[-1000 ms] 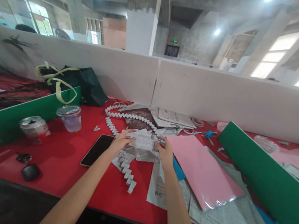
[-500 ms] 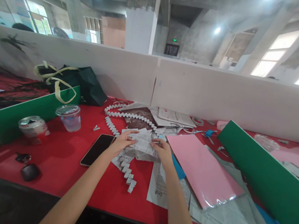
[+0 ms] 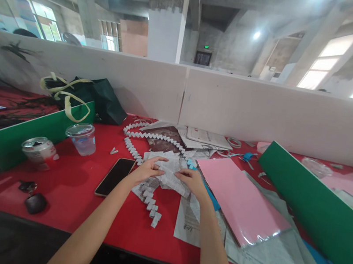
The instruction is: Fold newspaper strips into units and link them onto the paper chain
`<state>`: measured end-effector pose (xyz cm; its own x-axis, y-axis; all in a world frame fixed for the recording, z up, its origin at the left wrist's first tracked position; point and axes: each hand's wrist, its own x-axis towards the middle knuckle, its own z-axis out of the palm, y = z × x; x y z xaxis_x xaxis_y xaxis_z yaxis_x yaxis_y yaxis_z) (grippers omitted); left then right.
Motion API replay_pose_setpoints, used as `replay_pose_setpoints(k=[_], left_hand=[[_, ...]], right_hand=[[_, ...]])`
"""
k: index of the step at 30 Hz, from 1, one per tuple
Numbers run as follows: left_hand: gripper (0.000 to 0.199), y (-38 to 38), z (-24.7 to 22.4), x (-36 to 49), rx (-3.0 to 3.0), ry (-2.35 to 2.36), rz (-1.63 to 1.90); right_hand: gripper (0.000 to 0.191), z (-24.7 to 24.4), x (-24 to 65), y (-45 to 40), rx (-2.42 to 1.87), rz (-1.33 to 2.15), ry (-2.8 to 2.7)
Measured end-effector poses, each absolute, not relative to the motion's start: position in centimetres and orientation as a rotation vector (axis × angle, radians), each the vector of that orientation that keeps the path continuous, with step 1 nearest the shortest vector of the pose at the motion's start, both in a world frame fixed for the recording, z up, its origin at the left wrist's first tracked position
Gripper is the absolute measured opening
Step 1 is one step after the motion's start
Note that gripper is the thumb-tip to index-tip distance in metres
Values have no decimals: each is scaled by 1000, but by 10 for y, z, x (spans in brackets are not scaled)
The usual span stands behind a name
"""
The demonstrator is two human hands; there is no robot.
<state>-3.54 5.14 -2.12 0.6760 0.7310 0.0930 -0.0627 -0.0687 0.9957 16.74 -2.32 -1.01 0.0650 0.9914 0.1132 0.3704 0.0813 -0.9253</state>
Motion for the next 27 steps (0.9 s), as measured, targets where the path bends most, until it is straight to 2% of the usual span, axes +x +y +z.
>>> replay_pose_setpoints(k=[6,19,27], left_hand=[[61,46,-18,-34,1554,529,573],[61,42,-18,-31,1561,553,603],[50,46,-21,-31,1521,626,689]], right_hand=[[29,2,165,-35,-1480,1154,-1498],[21,-11,166,-27,-1435,1131,-1516],[23,-10,168,-26,-1468,1048,-1488]])
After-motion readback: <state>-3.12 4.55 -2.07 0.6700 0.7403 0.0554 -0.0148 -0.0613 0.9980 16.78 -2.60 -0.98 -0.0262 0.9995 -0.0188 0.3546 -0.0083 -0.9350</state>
